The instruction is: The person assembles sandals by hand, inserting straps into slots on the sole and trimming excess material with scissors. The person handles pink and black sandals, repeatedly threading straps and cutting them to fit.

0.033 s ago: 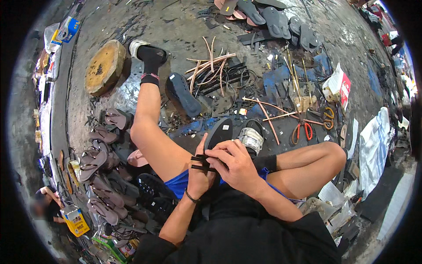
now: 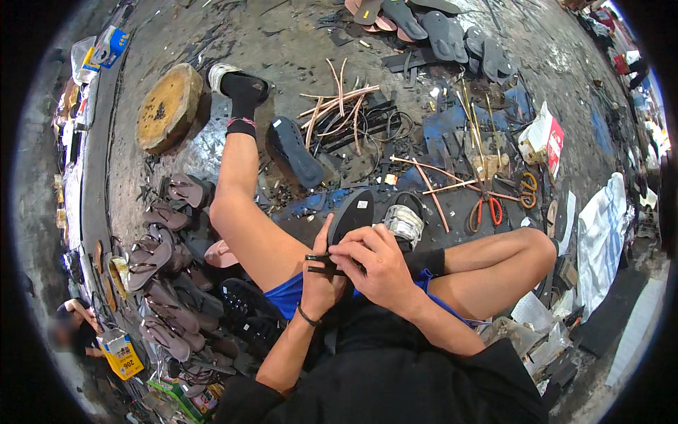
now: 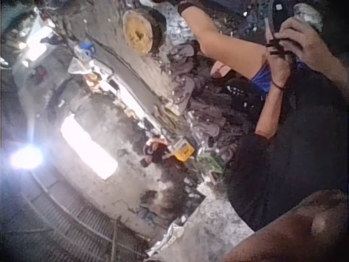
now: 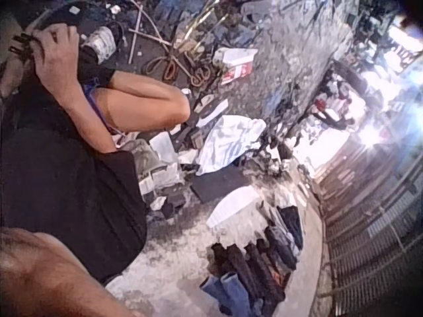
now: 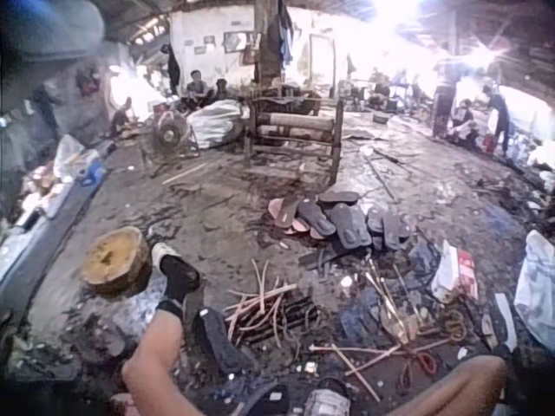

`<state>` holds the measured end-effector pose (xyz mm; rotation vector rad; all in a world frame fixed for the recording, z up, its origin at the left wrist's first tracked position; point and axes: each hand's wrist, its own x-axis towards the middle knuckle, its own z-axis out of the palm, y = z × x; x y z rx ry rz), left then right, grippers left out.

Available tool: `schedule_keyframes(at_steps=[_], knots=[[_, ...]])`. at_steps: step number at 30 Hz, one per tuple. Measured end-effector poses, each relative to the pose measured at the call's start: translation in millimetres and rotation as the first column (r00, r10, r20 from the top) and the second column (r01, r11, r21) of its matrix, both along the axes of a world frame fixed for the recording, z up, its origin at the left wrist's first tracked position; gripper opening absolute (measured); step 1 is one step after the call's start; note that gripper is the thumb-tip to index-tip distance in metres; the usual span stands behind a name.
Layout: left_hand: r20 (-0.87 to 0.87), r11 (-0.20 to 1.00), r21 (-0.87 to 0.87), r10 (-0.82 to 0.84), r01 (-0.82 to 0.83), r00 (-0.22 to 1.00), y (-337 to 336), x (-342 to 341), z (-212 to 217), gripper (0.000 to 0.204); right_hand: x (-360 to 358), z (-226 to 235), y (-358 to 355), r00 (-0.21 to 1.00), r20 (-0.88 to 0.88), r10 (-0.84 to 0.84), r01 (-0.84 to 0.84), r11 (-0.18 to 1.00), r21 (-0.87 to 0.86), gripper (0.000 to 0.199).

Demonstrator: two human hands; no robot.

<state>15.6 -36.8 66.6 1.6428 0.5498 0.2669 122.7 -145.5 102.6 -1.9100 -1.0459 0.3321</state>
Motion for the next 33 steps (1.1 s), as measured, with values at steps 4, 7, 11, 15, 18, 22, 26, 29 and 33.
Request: schedule_keyframes(at_steps=[4,7,11,15,18,22,26,29,33], knots=[[-0.056,0.989,-0.112,0.094,-0.100,0.994,4,-5,2,0.071,-2,6,-1,0.950,-0.292,-0.110,0.124,0.992,0.029,0.012],[-0.035,0.980,-0.157,0.120,-0.124,0.992,3,-5,0,0.067,1,-5,-3,0.956,-0.281,-0.083,0.055,0.993,-0.105,0.012],[0.007,0.988,-0.108,0.112,-0.110,0.994,3,-8,-4,0.065,0,-6,2,0.955,-0.284,-0.088,0.052,0.990,-0.130,0.008],[-0.044,0.997,0.017,0.080,-0.079,0.996,1,-9,0,0.071,1,-6,2,0.940,-0.330,-0.087,0.037,0.987,-0.155,0.011],[-0.102,0.985,0.167,0.048,-0.030,0.994,0,-8,7,0.076,4,-3,3,0.901,-0.422,-0.098,0.029,0.986,-0.167,0.014],[-0.076,0.991,0.118,0.067,-0.058,0.995,-3,-12,-1,0.082,9,-5,0,0.906,-0.421,-0.047,-0.019,0.988,-0.152,0.020],[-0.017,0.997,0.057,0.047,-0.046,0.999,-8,-11,-1,0.085,9,0,3,0.877,-0.464,-0.125,0.060,0.986,-0.152,0.020],[-0.138,0.999,-0.048,0.015,-0.022,0.990,-3,-6,7,0.085,10,-1,1,0.943,-0.310,-0.122,0.094,0.990,-0.103,0.019],[-0.133,0.996,-0.090,0.012,-0.024,0.991,-4,-15,-8,0.082,3,5,0,1.000,-0.004,-0.025,0.025,0.999,0.028,0.022]])
